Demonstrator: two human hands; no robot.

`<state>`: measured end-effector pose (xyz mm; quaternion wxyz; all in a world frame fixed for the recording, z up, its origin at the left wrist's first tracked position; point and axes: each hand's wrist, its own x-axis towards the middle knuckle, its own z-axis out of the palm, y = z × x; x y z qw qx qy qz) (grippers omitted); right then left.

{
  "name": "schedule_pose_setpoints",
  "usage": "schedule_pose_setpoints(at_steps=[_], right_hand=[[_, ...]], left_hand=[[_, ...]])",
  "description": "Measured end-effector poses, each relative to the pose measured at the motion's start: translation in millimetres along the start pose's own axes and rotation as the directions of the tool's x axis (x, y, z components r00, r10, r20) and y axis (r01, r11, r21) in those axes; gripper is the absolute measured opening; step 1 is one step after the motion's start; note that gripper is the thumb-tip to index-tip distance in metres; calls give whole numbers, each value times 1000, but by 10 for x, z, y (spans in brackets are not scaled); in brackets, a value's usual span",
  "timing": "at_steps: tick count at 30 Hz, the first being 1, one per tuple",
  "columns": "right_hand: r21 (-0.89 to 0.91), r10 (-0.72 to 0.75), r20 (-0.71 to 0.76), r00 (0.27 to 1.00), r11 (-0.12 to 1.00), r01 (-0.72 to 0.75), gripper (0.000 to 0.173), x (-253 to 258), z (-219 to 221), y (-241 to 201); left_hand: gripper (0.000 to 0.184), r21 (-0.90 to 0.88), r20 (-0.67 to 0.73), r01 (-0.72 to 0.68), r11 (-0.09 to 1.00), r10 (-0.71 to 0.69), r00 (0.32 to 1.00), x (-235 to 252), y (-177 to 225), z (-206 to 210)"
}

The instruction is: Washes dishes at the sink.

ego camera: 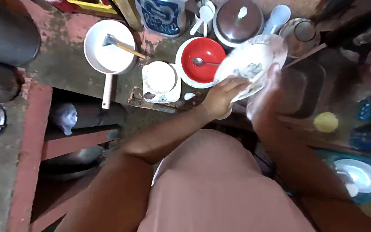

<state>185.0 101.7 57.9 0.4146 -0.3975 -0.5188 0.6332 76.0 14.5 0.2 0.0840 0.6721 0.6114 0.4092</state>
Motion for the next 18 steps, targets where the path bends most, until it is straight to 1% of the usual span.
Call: schedule_pose_setpoints(at_steps=[1, 2, 3, 4, 5, 6, 7, 9, 10, 11, 12, 13, 14, 15, 16, 18], right_hand=[[-62, -143, 104, 984, 987, 150, 60, -4, 6, 79], [-90, -265, 199, 943, 954, 287, 62, 82, -23, 155], [-94, -344, 265, 901, 920, 379, 61, 237, -68, 200], [-78, -366, 297, 882, 911, 404, 58, 411, -109, 204], [-50, -354, 298, 887, 922, 384, 55, 548, -126, 172], [-41, -342, 288, 894, 929, 369, 53, 593, -118, 131], [-88, -356, 304, 884, 913, 398, 54, 541, -88, 105], [-180, -434, 414, 800, 823, 539, 56, 302, -2, 154], [-204, -439, 479, 760, 787, 582, 54, 221, 11, 199], [-233, -422, 520, 742, 766, 599, 54, 233, 1, 237], [-235, -421, 532, 735, 760, 606, 54, 339, -11, 261], [-228, -415, 504, 757, 782, 580, 54, 465, -17, 271], [-230, -384, 462, 799, 819, 526, 54, 532, -11, 268], [-243, -368, 444, 817, 828, 505, 55, 507, 11, 253], [-256, -380, 459, 803, 809, 529, 56, 401, 46, 227], [-274, -405, 528, 747, 751, 601, 50, 169, 82, 206]], left_hand=[[34, -46, -106, 38, 998, -43, 993, 52, 101, 20], [28, -89, -178, 86, 992, -101, 979, 93, 208, 34], [27, -128, -210, 135, 983, -160, 964, 117, 304, 35], [28, -159, -213, 177, 971, -209, 954, 126, 380, 28], [31, -186, -203, 206, 961, -243, 949, 133, 438, 15], [34, -217, -198, 229, 949, -273, 942, 148, 470, 3], [36, -260, -199, 266, 928, -321, 926, 176, 481, -19], [37, -352, -202, 380, 855, -466, 861, 221, 459, -77], [37, -380, -214, 417, 826, -517, 829, 225, 455, -101], [37, -386, -223, 437, 813, -541, 810, 220, 466, -120], [37, -379, -226, 438, 815, -540, 811, 209, 487, -130], [38, -369, -215, 433, 822, -529, 821, 197, 517, -136], [38, -370, -196, 435, 821, -527, 827, 184, 550, -145], [37, -379, -190, 450, 809, -544, 817, 185, 568, -155], [37, -396, -196, 470, 789, -573, 796, 195, 559, -172], [39, -420, -250, 487, 766, -613, 749, 197, 497, -198]])
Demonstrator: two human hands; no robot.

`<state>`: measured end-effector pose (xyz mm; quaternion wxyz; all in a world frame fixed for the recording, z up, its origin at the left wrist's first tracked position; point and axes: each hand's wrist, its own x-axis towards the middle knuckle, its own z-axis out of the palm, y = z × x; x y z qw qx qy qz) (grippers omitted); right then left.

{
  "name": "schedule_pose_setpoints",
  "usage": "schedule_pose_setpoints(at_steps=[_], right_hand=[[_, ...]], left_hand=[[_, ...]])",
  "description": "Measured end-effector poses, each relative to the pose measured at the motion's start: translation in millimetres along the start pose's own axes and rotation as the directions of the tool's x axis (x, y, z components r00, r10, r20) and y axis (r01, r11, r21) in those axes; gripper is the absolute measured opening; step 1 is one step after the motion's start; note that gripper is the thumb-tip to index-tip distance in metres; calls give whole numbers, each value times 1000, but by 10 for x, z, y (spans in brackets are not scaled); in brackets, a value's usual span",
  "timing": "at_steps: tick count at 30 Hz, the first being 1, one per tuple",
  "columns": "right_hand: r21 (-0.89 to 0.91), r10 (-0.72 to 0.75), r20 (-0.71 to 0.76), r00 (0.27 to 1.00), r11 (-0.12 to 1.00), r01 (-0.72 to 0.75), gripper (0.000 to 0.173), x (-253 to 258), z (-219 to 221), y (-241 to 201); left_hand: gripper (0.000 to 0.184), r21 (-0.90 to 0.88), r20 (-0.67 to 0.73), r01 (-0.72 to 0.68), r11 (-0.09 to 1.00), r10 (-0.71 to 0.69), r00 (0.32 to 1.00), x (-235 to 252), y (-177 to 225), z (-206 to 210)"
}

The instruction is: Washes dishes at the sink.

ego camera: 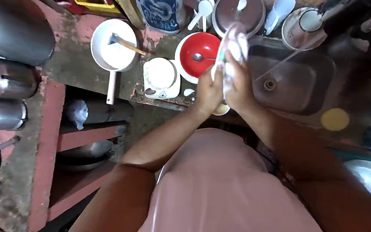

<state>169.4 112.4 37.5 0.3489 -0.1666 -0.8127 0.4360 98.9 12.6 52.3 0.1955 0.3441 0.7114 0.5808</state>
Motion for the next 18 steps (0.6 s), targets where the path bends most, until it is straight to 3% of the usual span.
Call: schedule_pose_setpoints(at_steps=[4, 8, 11, 14, 16, 18], right_hand=[[-26, 131, -5, 991, 991, -131, 52, 192, -119, 211], [-191, -19, 10, 1000, 981, 21, 54, -273, 81, -2], [-156, -27, -32, 999, 988, 21, 50, -569, 45, 343], [-29, 53, -117, 992, 998, -56, 53, -91, -234, 540], [-83, -14, -117, 993, 997, 4, 50, 233, -326, 387], [-217, -112, -26, 993, 971, 104, 46, 322, -238, 64]], left_hand=[[39, 27, 57, -53, 998, 51, 997, -87, 1, 13], [42, -109, -50, 40, 993, -46, 998, 20, -1, -62], [43, -239, -103, 52, 970, -78, 992, 103, -3, -219], [43, -220, -12, 113, 969, -119, 993, 84, -8, -287], [42, -192, 71, 136, 972, -125, 990, 45, -19, -234], [42, -188, 87, 140, 972, -126, 988, 60, -15, -175]])
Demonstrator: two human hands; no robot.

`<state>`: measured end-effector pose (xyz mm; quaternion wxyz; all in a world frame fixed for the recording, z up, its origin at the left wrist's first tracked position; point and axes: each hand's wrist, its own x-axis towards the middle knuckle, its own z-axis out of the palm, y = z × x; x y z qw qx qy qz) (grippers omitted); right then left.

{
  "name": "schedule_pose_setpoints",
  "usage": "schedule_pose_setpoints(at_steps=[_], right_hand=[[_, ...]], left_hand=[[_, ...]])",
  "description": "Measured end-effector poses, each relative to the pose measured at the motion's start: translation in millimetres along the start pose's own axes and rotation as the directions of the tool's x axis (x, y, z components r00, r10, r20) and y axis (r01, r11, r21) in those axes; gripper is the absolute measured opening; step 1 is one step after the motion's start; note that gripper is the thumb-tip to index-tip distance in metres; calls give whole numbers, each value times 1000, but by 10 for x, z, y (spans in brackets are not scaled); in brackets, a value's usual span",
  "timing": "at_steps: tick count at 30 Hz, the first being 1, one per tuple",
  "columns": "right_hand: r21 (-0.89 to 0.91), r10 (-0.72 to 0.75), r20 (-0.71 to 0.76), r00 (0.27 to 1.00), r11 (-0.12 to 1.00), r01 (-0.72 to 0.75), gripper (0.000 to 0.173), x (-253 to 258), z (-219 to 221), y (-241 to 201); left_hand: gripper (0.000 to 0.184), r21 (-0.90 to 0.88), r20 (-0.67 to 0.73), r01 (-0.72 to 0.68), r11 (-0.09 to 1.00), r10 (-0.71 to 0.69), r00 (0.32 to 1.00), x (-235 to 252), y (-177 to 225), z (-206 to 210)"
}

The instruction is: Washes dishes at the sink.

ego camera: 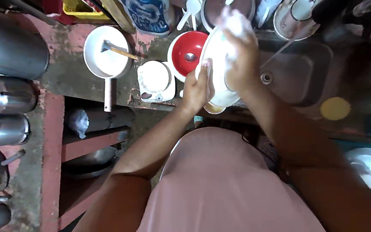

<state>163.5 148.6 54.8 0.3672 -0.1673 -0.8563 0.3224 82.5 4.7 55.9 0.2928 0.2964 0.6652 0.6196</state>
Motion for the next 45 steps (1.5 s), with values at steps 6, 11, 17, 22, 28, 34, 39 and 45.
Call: schedule_pose_setpoints(at_steps=[6, 11, 17, 22, 28, 34, 39, 45], right_hand=[[-24, -190, -41, 981, 982, 190, 38, -751, 417, -157], [426, 403, -165, 900, 852, -304, 52, -480, 141, 346], [621, 794, 101, 599, 420, -661, 31, -266, -122, -176], [-109, 571, -87, 816, 809, -578, 31, -420, 24, -385], [-282, 185, 302, 935, 955, -98, 31, -577, 335, -460], [-370, 346, 558, 754, 917, -148, 68, -754, 217, 123], [-486, 552, 400, 732, 805, -341, 77, -507, 433, 218], [-145, 329, 636, 698, 940, -310, 61, -867, 427, -233]], left_hand=[[46, -322, -320, -42, 946, -67, 945, 187, 169, -134], [49, -339, -198, 93, 936, -168, 966, 213, -35, -485], [45, -120, -294, 61, 991, -94, 951, 458, -616, -491], [72, -73, -161, 251, 965, -260, 952, 556, -546, -206], [62, -403, 226, 479, 780, -422, 878, 354, -181, -258], [39, -378, 176, 518, 767, -490, 854, 218, -447, -621], [41, -329, 292, 569, 754, -492, 820, 51, -511, -366], [49, -196, 148, 415, 888, -392, 908, 226, -581, -493]])
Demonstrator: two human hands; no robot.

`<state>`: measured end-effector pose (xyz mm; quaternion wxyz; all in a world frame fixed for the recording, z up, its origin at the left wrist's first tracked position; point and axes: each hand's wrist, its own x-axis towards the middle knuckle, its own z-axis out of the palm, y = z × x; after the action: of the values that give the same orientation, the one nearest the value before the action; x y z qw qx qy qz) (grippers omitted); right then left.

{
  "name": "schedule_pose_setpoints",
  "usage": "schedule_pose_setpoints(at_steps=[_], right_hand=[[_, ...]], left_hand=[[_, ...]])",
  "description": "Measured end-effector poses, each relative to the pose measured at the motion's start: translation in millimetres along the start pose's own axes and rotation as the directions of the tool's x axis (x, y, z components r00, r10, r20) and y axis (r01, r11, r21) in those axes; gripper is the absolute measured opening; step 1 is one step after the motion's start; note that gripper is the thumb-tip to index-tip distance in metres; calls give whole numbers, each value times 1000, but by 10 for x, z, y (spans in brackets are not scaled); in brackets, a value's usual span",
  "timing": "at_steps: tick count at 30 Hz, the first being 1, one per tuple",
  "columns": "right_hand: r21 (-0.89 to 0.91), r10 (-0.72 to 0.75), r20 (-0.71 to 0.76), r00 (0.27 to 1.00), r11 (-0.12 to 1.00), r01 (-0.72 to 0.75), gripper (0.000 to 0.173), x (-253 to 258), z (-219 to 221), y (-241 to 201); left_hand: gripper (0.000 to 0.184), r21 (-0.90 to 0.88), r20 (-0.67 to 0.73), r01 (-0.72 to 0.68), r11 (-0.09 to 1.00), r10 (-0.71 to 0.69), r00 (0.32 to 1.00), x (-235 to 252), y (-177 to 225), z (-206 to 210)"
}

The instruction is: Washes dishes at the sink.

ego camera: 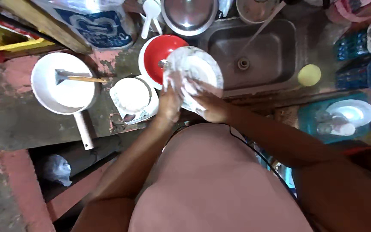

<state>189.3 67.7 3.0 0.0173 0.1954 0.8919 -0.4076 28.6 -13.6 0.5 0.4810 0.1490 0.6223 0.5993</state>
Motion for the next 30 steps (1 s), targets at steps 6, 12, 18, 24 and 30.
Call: schedule_pose_setpoints(at_steps=[6, 12, 18, 24, 30], right_hand=[[-124, 274, -174, 946, 947, -298, 78, -556, -241, 993], [272, 688, -308, 657, 725, -632, 39, -1151, -694, 1836], [-38, 859, -385, 337, 350, -936, 61, -2141, -1455, 2903], [16, 904, -348, 247, 269, -963, 57, -2649, -1870, 3644], [145, 914, -310, 261, 316, -937, 64, -2674, -2047, 4025]], left_hand=[[49, -62, 120, 124, 990, -116, 986, 18, -158, 152], [50, 116, 138, 285, 951, -300, 944, 73, -353, 734], [65, 363, 27, 425, 829, -465, 885, 271, -687, 1351], [62, 340, 80, 433, 835, -484, 871, 423, -1107, 2103], [63, 412, 101, 467, 782, -549, 830, 526, -1355, 2730]])
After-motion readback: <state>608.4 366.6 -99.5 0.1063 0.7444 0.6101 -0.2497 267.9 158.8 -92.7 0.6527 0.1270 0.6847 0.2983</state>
